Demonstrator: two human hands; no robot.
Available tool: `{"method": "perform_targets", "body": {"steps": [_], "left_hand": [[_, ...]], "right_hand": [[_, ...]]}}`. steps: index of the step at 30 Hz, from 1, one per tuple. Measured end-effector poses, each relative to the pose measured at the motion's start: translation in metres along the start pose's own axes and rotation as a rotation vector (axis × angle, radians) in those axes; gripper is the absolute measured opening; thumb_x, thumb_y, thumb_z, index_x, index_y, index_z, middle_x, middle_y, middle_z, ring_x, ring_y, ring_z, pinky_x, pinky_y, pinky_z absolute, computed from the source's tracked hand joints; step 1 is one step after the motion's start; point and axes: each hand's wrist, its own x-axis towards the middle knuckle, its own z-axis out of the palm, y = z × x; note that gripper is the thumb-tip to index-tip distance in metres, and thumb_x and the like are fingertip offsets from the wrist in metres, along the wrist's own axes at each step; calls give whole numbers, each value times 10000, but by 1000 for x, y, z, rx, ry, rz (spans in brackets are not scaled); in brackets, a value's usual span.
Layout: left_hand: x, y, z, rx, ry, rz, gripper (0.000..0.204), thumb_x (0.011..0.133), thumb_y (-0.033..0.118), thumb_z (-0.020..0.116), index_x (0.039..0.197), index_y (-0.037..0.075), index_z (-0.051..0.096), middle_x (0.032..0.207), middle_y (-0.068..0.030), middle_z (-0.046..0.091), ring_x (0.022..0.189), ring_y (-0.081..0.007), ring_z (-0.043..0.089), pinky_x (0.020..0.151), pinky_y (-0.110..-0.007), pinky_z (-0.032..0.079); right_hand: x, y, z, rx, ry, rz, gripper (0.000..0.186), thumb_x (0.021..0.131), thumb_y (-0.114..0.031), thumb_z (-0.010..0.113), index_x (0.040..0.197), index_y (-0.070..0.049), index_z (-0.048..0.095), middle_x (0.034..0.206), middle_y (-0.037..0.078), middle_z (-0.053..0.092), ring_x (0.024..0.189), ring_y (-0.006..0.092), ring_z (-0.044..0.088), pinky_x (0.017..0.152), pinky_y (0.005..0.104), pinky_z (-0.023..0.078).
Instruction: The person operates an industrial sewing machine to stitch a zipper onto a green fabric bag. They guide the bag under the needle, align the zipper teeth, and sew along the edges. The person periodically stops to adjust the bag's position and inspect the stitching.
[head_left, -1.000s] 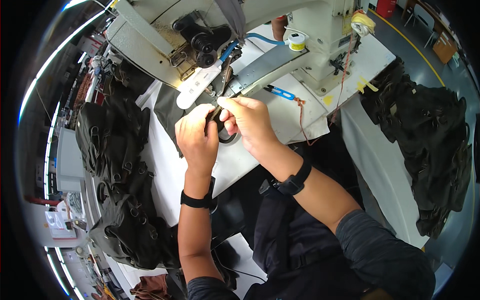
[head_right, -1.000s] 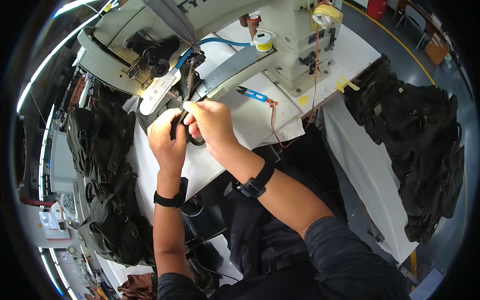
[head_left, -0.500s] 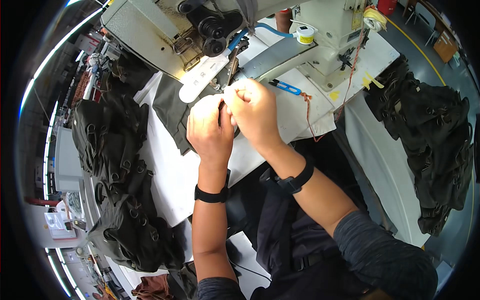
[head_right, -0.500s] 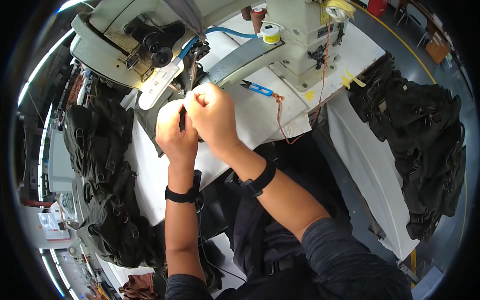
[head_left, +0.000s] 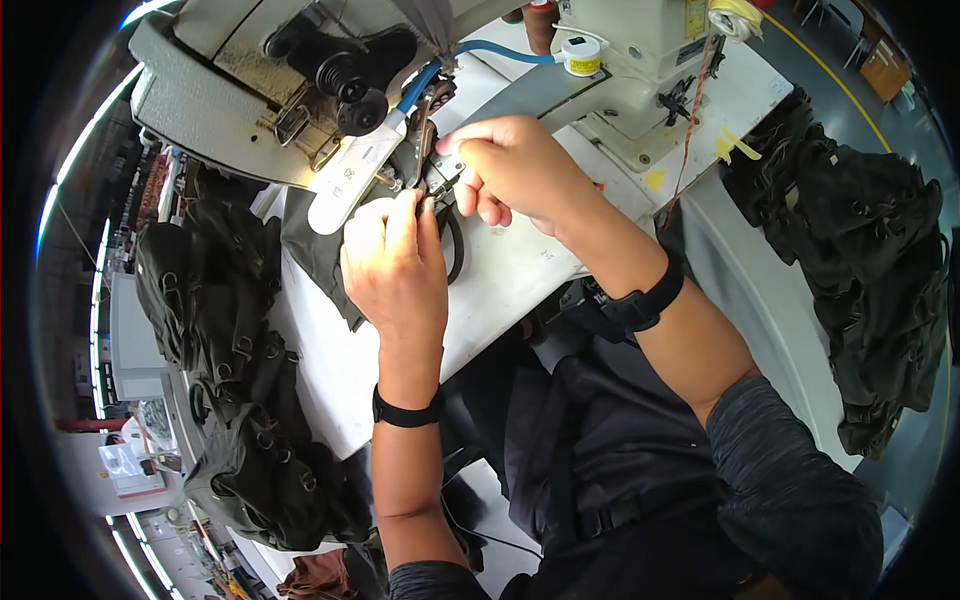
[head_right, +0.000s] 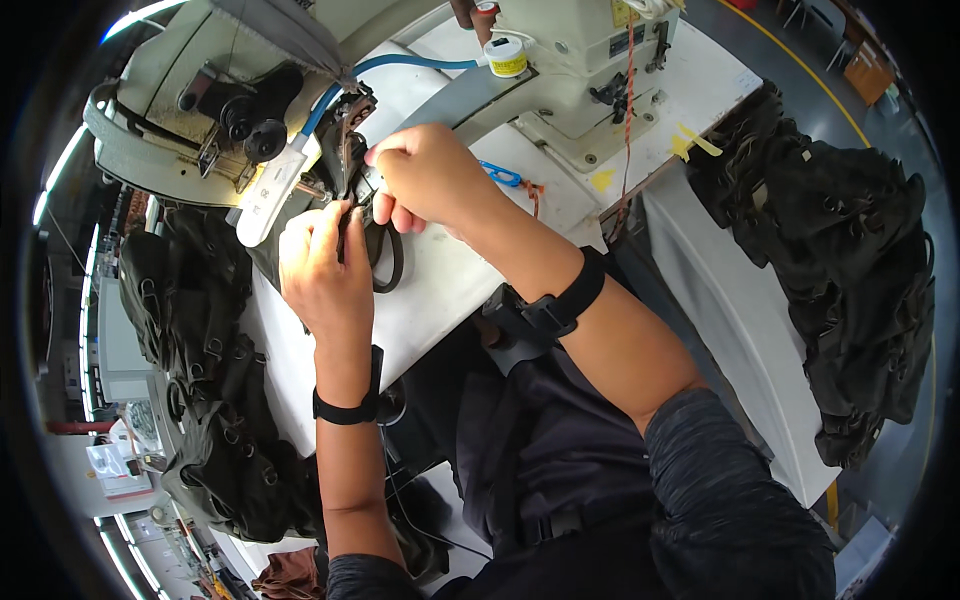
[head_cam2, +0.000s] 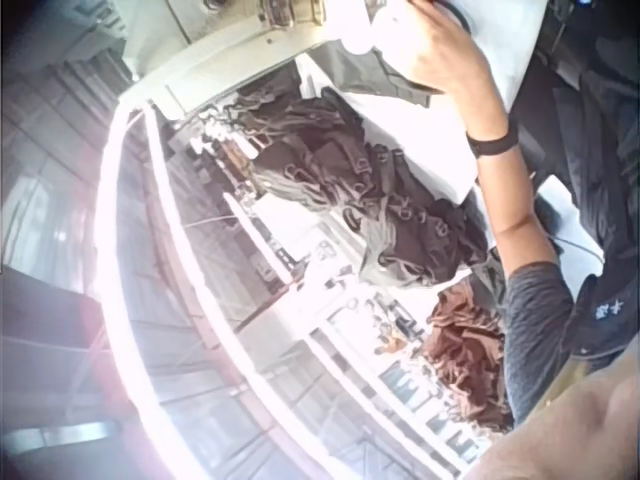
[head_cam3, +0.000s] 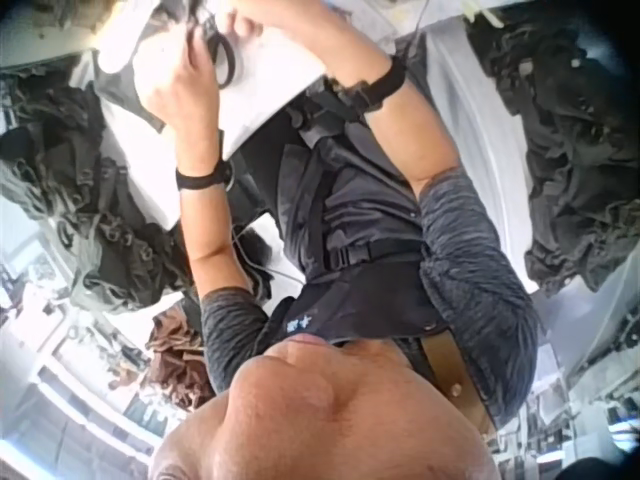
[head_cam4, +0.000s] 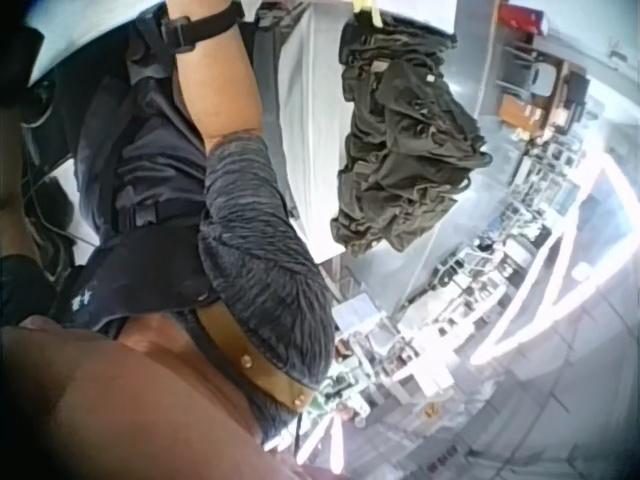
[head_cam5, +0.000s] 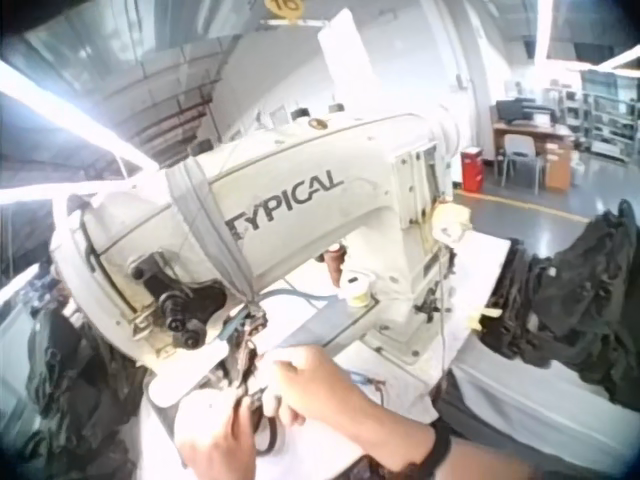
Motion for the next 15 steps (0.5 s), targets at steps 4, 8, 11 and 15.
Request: {"method": "perform_targets", "body": {"steps": [4, 8, 11, 15], "left_hand": [[-4, 5, 8, -47, 26, -76, 122, 923, 134, 771, 1038, 92, 774, 938, -56, 695, 850, -254, 664, 752, -377, 525], [-6, 9, 18, -461, 98, -372, 84, 935, 46, 764, 1016, 23, 774, 842, -17, 634, 733, -130, 576, 670, -289, 477], [-10, 18, 23, -742, 138, -583, 61, 971, 26, 754, 1024, -4, 761, 839, 66, 553, 731, -24, 459, 640, -194, 389], [-16, 14, 29, -739, 176, -598, 43, 970, 30, 758, 1006, 7, 757, 821, 68, 533, 676, -7, 419, 590, -186, 341]], "right_hand": [[-4, -1, 2, 201, -58, 92, 340, 1001, -140, 548, 1263, 48, 659, 714, 140, 679, 450, 137, 525, 440, 279, 398], [6, 16, -1, 494, -200, 146, 422, 1015, -154, 596, 1383, 49, 555, 734, 151, 669, 468, 135, 484, 447, 270, 355], [7, 23, -1, 499, -298, 169, 432, 1020, -131, 553, 1422, 27, 538, 730, 136, 671, 461, 121, 498, 436, 261, 360], [2, 9, 8, -120, -246, 4, 422, 1018, -143, 481, 1401, -12, 598, 690, 106, 675, 448, 152, 575, 458, 282, 448]]}}
